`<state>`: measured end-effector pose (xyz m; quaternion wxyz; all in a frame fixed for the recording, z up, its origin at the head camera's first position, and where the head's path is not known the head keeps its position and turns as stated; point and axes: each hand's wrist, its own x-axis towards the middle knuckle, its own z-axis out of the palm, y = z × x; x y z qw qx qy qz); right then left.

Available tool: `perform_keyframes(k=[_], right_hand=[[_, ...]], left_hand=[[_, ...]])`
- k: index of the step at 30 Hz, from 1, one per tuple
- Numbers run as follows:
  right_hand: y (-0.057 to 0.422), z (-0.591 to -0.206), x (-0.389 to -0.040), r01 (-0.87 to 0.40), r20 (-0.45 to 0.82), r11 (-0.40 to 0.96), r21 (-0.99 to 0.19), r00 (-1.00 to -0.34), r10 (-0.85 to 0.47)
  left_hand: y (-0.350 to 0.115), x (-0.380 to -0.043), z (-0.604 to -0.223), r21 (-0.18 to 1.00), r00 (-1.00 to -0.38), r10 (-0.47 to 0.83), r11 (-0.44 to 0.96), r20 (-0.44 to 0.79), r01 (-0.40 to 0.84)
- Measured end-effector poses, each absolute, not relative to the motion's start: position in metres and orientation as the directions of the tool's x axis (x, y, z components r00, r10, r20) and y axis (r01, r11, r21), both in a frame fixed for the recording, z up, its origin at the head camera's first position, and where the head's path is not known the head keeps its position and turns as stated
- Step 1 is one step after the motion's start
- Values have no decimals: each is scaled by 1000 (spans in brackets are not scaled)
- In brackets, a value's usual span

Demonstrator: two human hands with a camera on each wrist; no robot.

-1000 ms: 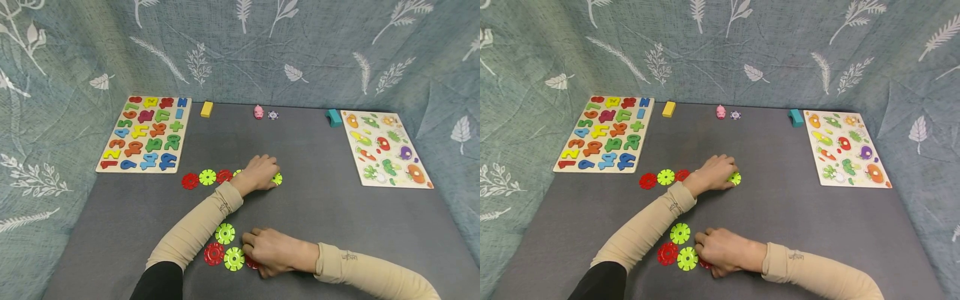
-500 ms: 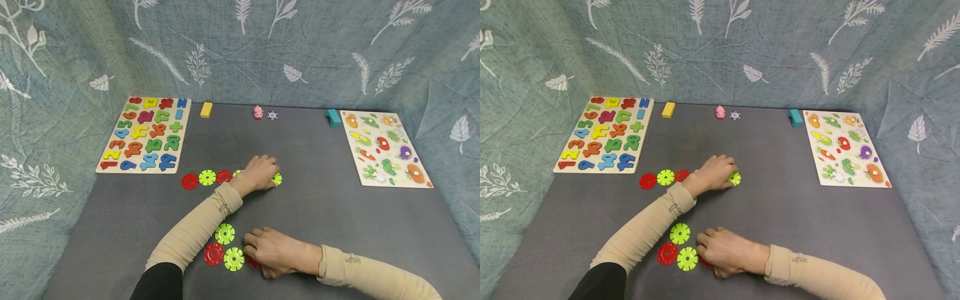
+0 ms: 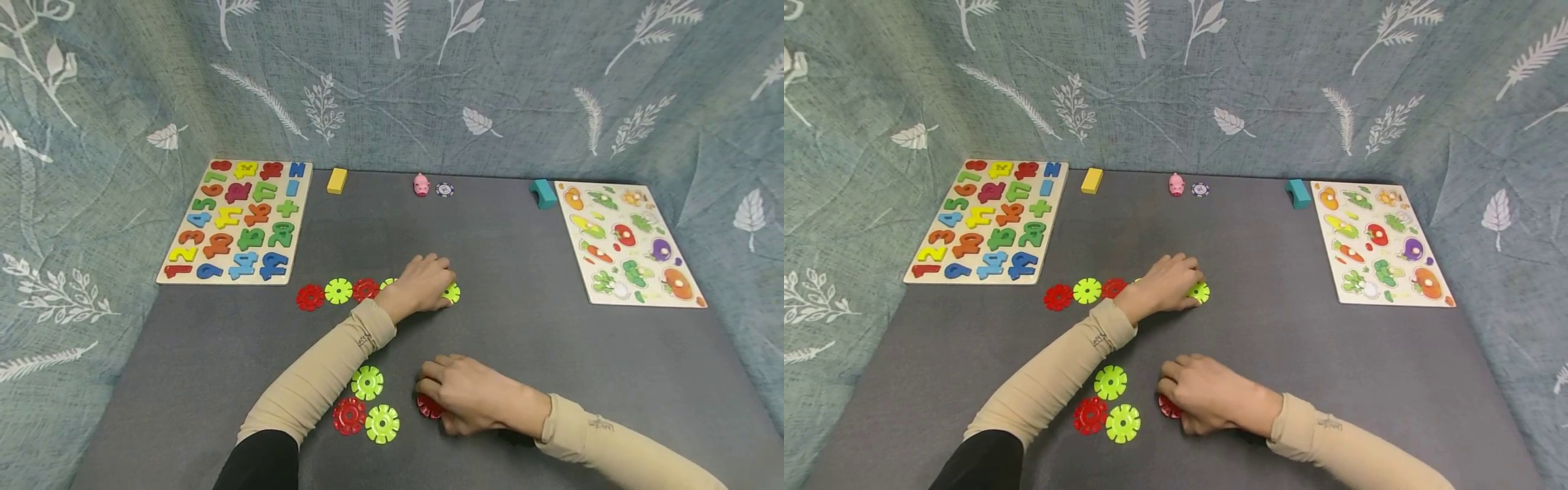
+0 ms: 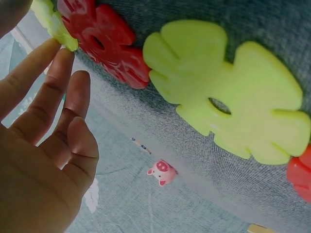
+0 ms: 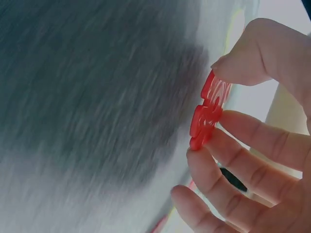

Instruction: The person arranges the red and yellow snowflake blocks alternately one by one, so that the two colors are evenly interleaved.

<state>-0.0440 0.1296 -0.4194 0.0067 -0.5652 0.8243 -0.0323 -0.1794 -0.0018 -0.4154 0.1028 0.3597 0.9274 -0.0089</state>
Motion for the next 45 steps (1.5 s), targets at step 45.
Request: perform_keyframes(k=[45], right_hand=[[190, -421, -165, -594, -56, 789, -157, -792, -608]], left_hand=[[-2, -177, -415, 42, -737, 651, 754, -184, 656]])
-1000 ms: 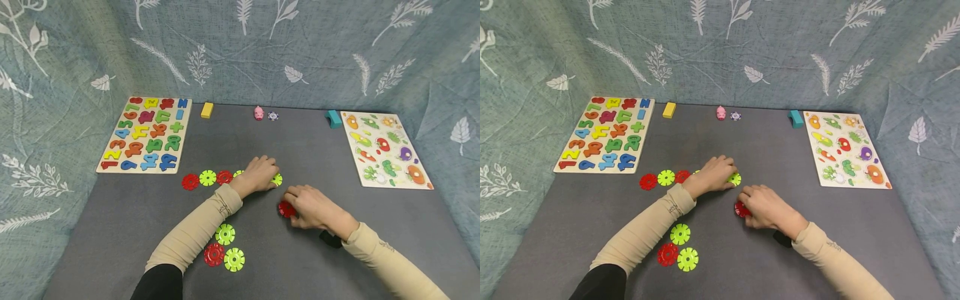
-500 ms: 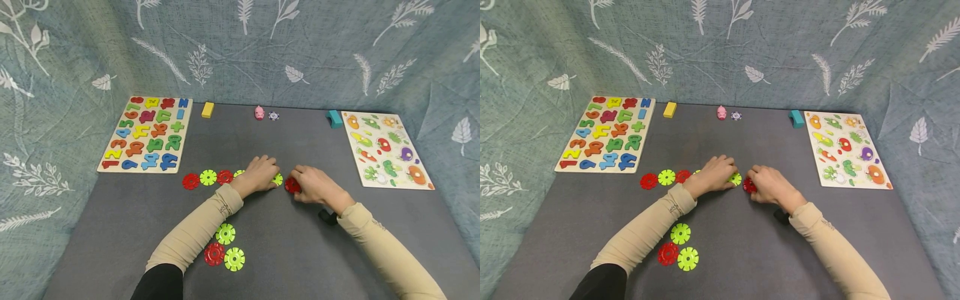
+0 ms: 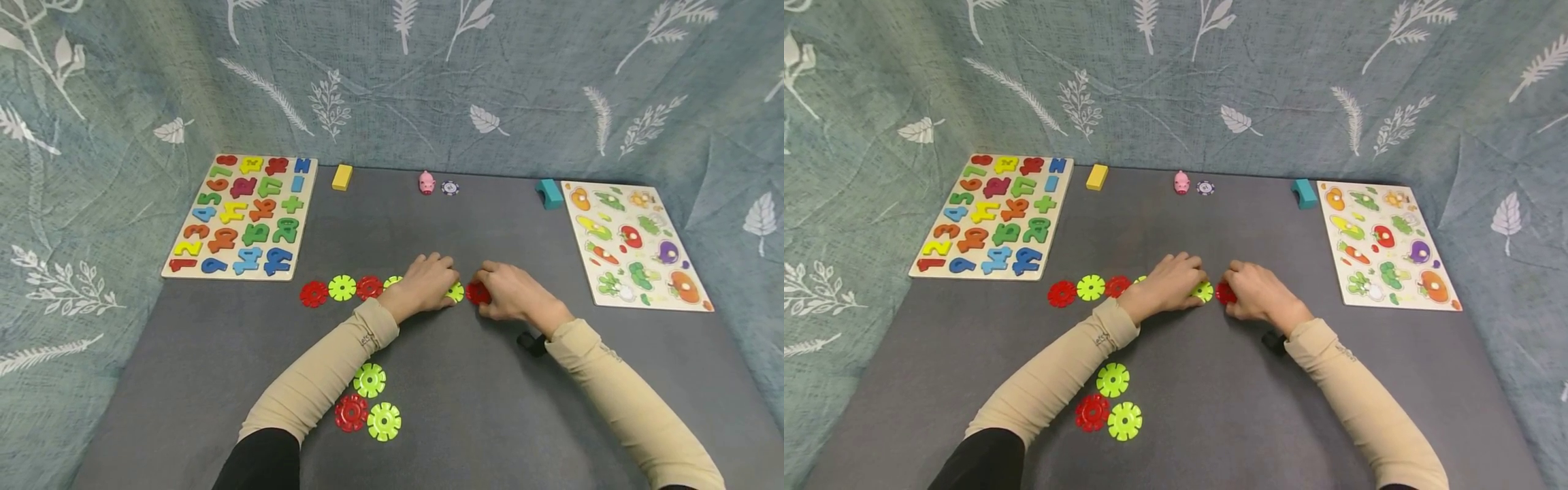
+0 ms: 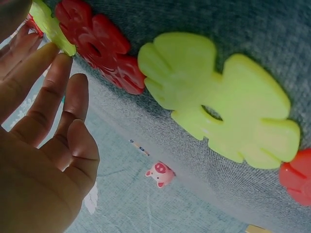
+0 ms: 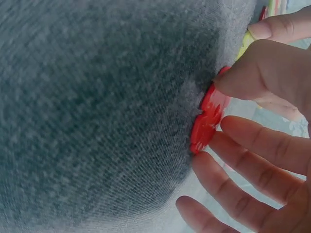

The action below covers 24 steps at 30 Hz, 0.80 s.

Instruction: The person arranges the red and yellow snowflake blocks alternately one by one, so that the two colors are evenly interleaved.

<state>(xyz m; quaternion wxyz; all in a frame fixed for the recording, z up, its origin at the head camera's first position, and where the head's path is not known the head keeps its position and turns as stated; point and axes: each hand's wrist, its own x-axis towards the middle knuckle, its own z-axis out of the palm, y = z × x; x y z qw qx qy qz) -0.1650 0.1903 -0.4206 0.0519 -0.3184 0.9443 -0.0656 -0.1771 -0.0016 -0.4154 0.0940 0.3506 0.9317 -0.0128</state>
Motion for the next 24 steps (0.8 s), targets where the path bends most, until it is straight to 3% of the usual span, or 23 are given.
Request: perform_keyframes(k=[24], right_hand=[[189, -424, -160, -611, -21, 781, -125, -786, -618]], left_hand=[[-3, -178, -416, 50, -727, 661, 745, -187, 665]])
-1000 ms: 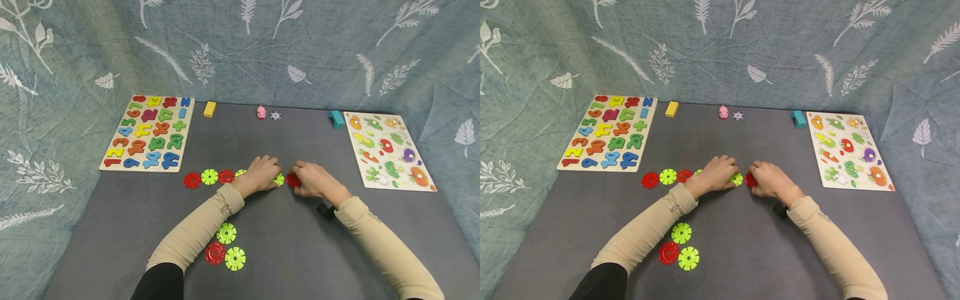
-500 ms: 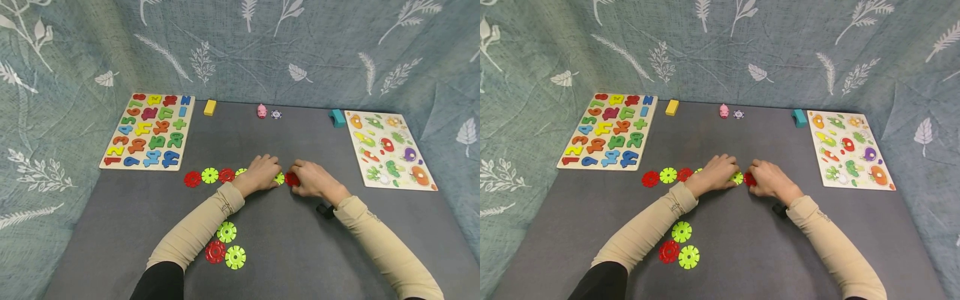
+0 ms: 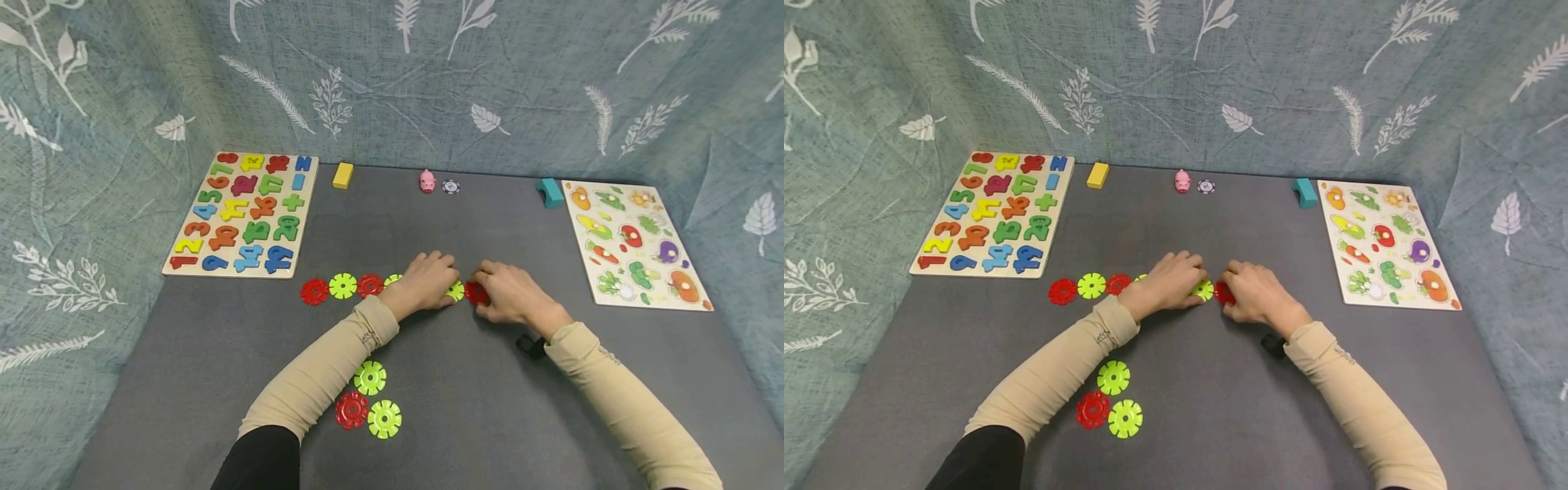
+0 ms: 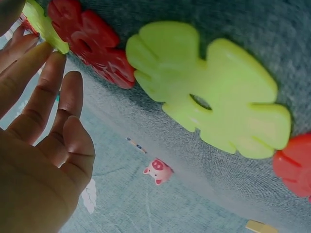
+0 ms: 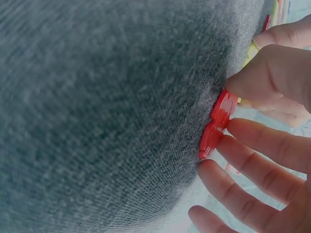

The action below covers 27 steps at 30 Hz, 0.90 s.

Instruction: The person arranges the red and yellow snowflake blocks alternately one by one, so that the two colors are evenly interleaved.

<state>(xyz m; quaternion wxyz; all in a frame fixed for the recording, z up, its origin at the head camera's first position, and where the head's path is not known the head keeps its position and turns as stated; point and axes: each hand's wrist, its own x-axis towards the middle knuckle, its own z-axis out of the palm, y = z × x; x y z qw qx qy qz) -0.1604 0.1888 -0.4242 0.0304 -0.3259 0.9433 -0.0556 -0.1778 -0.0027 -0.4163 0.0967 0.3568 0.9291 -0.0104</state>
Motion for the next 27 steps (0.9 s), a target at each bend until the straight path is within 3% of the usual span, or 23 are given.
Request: perform_keyframes(k=[13, 21, 27], right_hand=[[190, -422, -138, -677, 114, 734, -60, -735, -668], [177, -418, -112, -785, 228, 619, 24, -598, -768], [153, -420, -94, -876, 181, 481, 27, -469, -864]], left_hand=[[-6, -181, -420, 65, -700, 689, 720, -188, 691], [-4, -182, -419, 61, -701, 691, 719, -176, 692], [-5, -183, -419, 73, -710, 680, 730, -183, 680]])
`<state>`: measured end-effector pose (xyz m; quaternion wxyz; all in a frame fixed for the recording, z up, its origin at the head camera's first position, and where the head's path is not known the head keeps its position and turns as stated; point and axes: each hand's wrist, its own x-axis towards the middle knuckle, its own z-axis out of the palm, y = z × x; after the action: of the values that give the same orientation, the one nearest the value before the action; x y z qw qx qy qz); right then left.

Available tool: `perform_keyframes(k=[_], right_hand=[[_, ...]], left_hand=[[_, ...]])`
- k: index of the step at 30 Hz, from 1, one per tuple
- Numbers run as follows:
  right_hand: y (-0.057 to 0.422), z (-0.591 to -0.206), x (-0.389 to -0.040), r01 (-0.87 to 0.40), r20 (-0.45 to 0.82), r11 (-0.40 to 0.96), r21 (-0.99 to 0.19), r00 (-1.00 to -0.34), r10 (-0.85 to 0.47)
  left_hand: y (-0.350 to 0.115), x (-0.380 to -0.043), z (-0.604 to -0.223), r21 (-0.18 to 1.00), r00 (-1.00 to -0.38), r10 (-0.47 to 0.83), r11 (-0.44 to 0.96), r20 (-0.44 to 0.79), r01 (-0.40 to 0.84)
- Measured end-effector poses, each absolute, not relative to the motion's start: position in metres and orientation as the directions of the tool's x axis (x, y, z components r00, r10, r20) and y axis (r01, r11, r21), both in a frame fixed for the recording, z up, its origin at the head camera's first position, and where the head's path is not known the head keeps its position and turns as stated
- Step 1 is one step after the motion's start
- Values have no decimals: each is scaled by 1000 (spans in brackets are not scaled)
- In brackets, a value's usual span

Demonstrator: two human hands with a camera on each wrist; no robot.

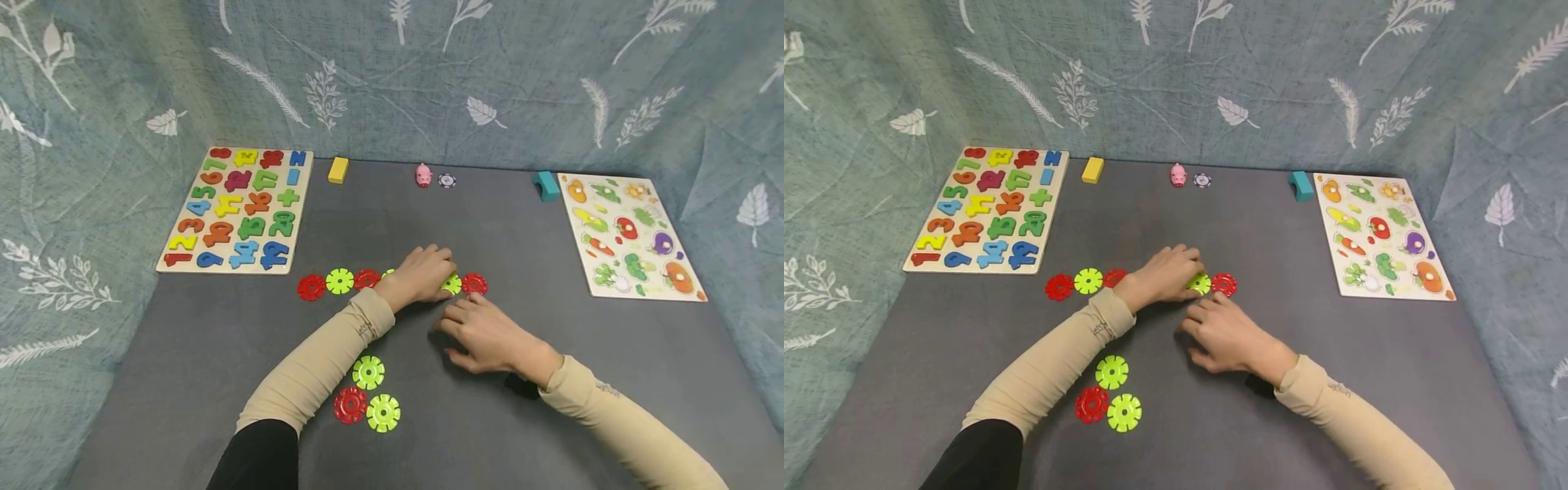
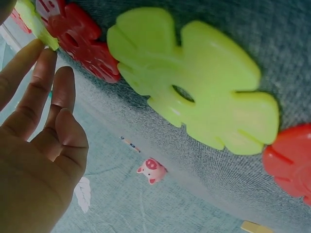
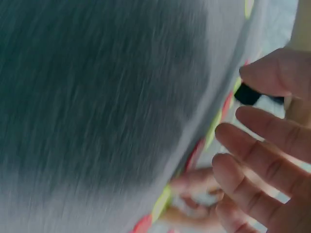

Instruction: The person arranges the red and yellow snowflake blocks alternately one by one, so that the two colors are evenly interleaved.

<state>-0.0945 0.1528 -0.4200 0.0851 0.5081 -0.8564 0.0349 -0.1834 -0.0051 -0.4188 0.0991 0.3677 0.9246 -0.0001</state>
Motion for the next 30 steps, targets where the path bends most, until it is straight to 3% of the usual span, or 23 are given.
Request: perform_keyframes(k=[9, 14, 18, 30], right_hand=[[107, -424, -61, -970, 79, 242, -26, -244, -967], [90, -429, -43, -990, 32, 135, 51, -133, -991], [84, -432, -36, -987, 36, 126, 103, -123, -992], [70, -431, -27, -979, 81, 191, 64, -186, -979]], left_hand=[[-6, -184, -417, 86, -712, 679, 732, -180, 676], [-5, -183, -416, 92, -709, 678, 732, -194, 675], [-4, -183, -417, 87, -708, 677, 732, -202, 675], [-4, -185, -418, 88, -708, 676, 733, -206, 674]])
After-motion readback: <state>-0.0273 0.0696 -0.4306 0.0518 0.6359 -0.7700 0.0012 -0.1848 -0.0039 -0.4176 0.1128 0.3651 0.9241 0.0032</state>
